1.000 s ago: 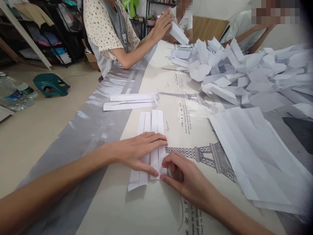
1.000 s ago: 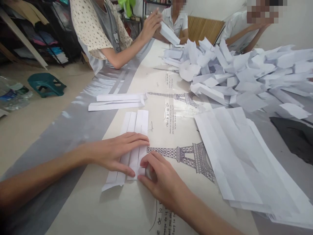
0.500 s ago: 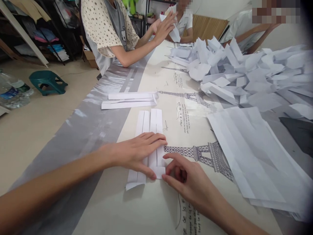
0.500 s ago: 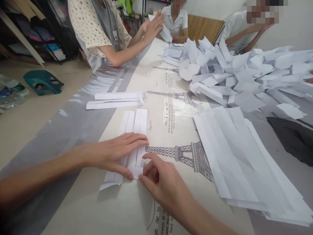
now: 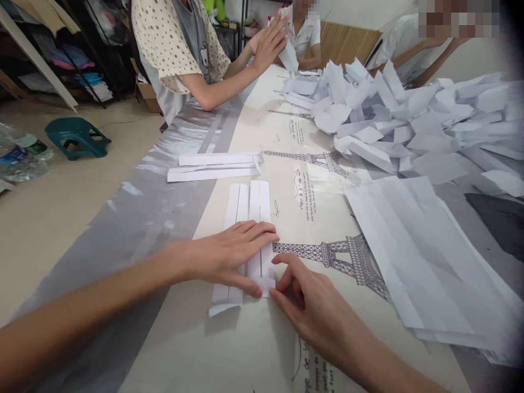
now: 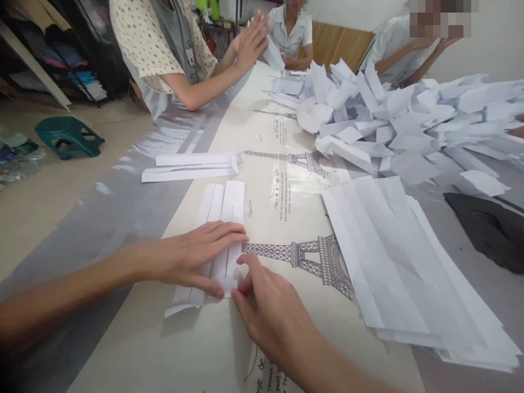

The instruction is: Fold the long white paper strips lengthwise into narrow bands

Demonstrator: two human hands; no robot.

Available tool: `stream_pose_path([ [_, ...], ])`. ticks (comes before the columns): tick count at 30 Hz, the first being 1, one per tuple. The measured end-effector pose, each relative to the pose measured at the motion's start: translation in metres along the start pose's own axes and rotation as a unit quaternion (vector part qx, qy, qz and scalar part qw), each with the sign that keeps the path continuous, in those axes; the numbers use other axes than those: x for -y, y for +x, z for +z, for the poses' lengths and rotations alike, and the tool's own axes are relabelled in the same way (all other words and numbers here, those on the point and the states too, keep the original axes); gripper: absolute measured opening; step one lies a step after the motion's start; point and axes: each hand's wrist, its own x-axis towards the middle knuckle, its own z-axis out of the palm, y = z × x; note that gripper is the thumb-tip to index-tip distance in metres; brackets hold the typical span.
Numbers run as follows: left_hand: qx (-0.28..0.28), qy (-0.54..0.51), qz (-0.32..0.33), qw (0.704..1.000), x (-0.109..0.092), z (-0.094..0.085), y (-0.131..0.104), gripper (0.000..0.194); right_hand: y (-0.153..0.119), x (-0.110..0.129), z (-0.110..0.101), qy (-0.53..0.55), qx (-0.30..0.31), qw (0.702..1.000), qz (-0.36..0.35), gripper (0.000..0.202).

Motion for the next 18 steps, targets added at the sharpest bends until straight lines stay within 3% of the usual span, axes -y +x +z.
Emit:
stream_pose_path([
  [6,0.002,0.008,-0.008,1.000,0.000,0.000,0.000,0.086,-0.001,-0.001,-0.001,-0.014,0.009,1.000,-0.016,0.036],
  [9,0.011,0.007,-0.015,1.000,-0.001,-0.001,0.001,0.088,-0.001,-0.004,0.001,-0.064,-0.017,0.997,-0.030,0.037],
  [11,0.015,0.004,-0.020,1.000,-0.001,-0.001,0.001,0.088,-0.004,-0.005,0.002,-0.129,-0.048,0.988,-0.071,0.027],
  [13,0.012,-0.001,-0.019,1.000,-0.002,-0.001,0.000,0.088,-0.008,-0.004,0.003,-0.216,-0.079,0.960,-0.156,0.017],
  [16,-0.006,-0.010,-0.010,1.000,-0.001,0.000,-0.001,0.086,-0.018,-0.002,0.006,-0.318,-0.087,0.899,-0.288,0.027],
  [18,-0.014,-0.016,-0.007,1.000,-0.001,0.001,-0.001,0.085,-0.025,-0.002,0.010,-0.363,-0.088,0.870,-0.322,0.033],
])
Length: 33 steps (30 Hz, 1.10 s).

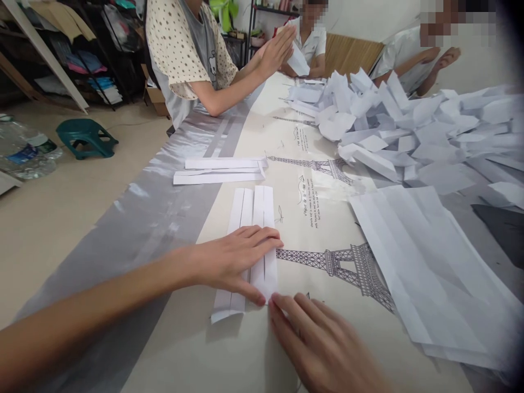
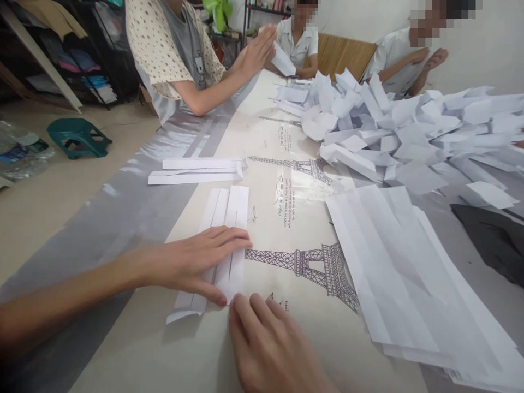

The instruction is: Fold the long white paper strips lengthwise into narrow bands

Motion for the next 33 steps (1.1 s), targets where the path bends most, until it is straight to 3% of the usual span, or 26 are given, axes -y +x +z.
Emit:
stream_pose_path([
  [4,0.002,-0.004,-0.005,1.000,-0.001,0.000,0.000,0.086,-0.009,0.011,0.003,-0.076,-0.002,0.997,-0.015,0.030],
  [7,0.004,0.004,-0.006,1.000,-0.002,-0.001,0.000,0.086,-0.012,0.017,0.007,-0.099,-0.001,0.995,-0.014,0.020],
  [11,0.020,0.026,-0.007,0.999,-0.004,-0.004,-0.001,0.086,-0.009,0.019,0.009,-0.108,-0.011,0.994,-0.008,0.023],
  [15,0.036,0.027,-0.023,0.999,-0.006,-0.005,-0.001,0.087,0.002,-0.001,-0.001,-0.021,-0.011,1.000,0.000,0.029],
  [19,0.023,0.017,-0.010,1.000,-0.005,-0.004,-0.001,0.087,0.012,-0.039,-0.018,0.172,0.092,0.981,0.011,0.026],
  [22,0.031,0.017,-0.016,0.999,-0.003,-0.005,-0.001,0.090,0.014,-0.056,-0.022,0.207,0.108,0.972,-0.014,0.026],
  [28,0.028,0.028,-0.022,0.999,-0.004,-0.001,-0.003,0.088,0.015,-0.049,-0.014,0.153,0.089,0.982,-0.057,0.035],
  [33,0.019,0.043,-0.024,0.999,-0.008,0.004,-0.001,0.083,0.013,-0.046,-0.013,0.161,0.073,0.983,-0.040,0.033],
])
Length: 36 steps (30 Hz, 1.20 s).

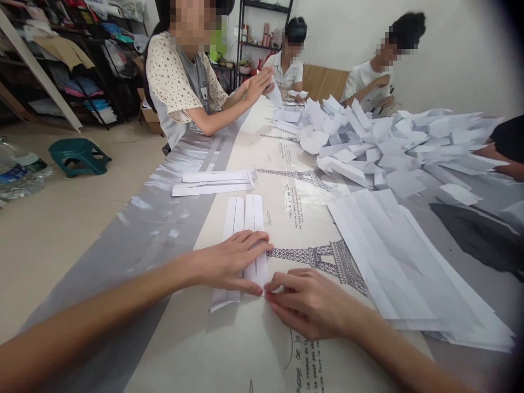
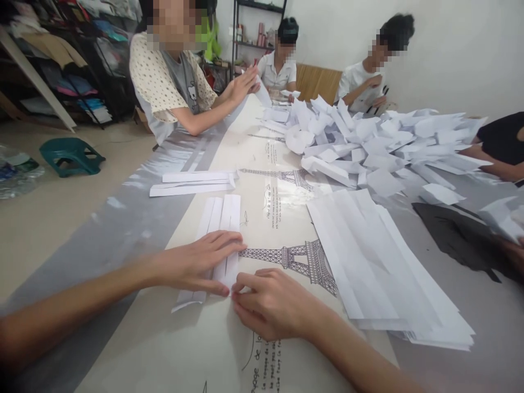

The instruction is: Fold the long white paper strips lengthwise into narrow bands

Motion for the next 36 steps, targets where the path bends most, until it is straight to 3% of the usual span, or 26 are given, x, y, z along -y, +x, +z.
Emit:
stream_pose_path([
  [6,-0.005,0.020,0.015,1.000,0.000,-0.001,0.000,0.082,-0.005,-0.004,0.002,0.001,0.004,1.000,-0.008,0.027],
  [11,0.042,-0.008,0.002,0.999,0.003,-0.009,-0.003,0.087,-0.005,-0.008,0.010,0.015,-0.051,0.998,-0.027,0.029],
  [17,0.086,-0.042,-0.017,0.995,0.010,-0.015,-0.004,0.095,-0.006,-0.010,0.009,0.042,-0.047,0.998,-0.011,0.029],
  [22,0.061,-0.047,0.014,0.997,0.018,-0.010,-0.004,0.096,-0.006,-0.011,0.011,0.036,-0.051,0.998,-0.009,0.027],
  [30,0.004,0.016,0.077,0.997,0.021,-0.011,0.003,0.088,0.007,0.010,0.013,-0.164,-0.057,0.983,-0.063,0.025],
  [36,0.006,0.057,0.079,0.995,0.017,-0.015,0.006,0.086,0.013,0.019,0.010,-0.209,-0.041,0.975,-0.070,0.025],
])
